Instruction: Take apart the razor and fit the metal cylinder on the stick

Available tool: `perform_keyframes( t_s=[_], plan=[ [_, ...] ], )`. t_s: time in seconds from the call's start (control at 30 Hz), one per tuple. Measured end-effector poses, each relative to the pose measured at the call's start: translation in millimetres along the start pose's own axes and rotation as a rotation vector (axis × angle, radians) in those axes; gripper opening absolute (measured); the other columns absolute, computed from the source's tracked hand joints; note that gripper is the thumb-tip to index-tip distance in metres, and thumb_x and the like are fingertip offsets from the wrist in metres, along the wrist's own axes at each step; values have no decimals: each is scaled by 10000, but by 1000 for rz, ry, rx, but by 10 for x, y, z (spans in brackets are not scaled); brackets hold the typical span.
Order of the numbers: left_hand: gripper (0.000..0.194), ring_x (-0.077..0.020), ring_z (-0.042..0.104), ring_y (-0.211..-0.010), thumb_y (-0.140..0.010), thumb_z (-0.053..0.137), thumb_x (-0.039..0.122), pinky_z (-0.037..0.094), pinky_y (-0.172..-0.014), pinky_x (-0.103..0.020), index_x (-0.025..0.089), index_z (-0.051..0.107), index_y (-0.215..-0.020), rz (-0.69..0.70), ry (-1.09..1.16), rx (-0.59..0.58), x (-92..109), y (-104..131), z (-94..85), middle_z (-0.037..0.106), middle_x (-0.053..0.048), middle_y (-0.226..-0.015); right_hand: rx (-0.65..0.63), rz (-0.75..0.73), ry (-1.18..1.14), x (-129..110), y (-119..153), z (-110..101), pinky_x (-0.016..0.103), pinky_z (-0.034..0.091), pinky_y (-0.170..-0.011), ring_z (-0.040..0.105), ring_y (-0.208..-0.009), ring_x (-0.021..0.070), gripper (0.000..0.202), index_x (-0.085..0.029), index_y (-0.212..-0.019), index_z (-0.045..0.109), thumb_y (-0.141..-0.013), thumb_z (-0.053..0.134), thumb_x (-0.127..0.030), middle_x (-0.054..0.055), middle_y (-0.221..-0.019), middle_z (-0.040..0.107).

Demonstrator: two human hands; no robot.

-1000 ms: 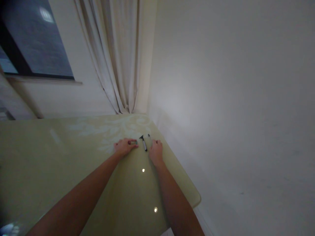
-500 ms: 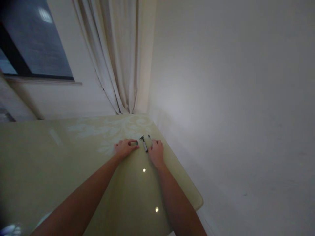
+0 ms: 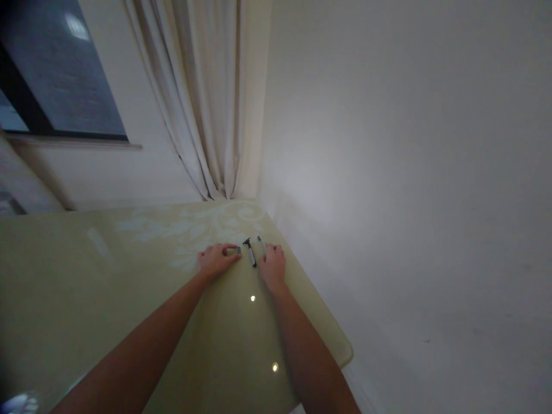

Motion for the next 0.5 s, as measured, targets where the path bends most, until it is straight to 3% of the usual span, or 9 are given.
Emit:
perform_keyframes(
  t_s=[0.2, 0.37, 0.5],
  plan=[
    [417, -349, 620, -1203, -884, 679, 602, 384, -1050, -515, 412, 783, -1241, 33, -37, -17, 29, 6, 12, 766, -71, -1163, -26, 0, 14, -59, 0, 5, 393, 467, -992, 631, -1136, 324, 440, -147, -1324, 694, -900, 573, -142, 184, -1207, 665],
    [491, -355, 573, -1285, -916, 642, 592, 360, -1079, -518, 409, 711, -1367, 71, -71, -29, 62, 1, 33, 731, -92, -1262, -63, 8, 20, -82, -4, -2, 390, 457, -1016, 618, -1168, 325, 438, -120, -1341, 685, -920, 567, -158, 191, -1243, 660],
    [445, -350, 570, -1294, -930, 618, 597, 355, -1085, -516, 431, 729, -1328, 93, -96, -51, 79, -11, 61, 711, -81, -1279, -74, 11, 20, -88, 2, -8, 385, 452, -1029, 613, -1189, 320, 435, -127, -1349, 682, -931, 570, -168, 188, -1260, 656]
  ],
)
Point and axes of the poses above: each hand's wrist, its own y-axis away from the middle knuckle, its own z-axis out of the palm, x = y × z, the point moved 10 cm from there along -y, towards the middle knuckle
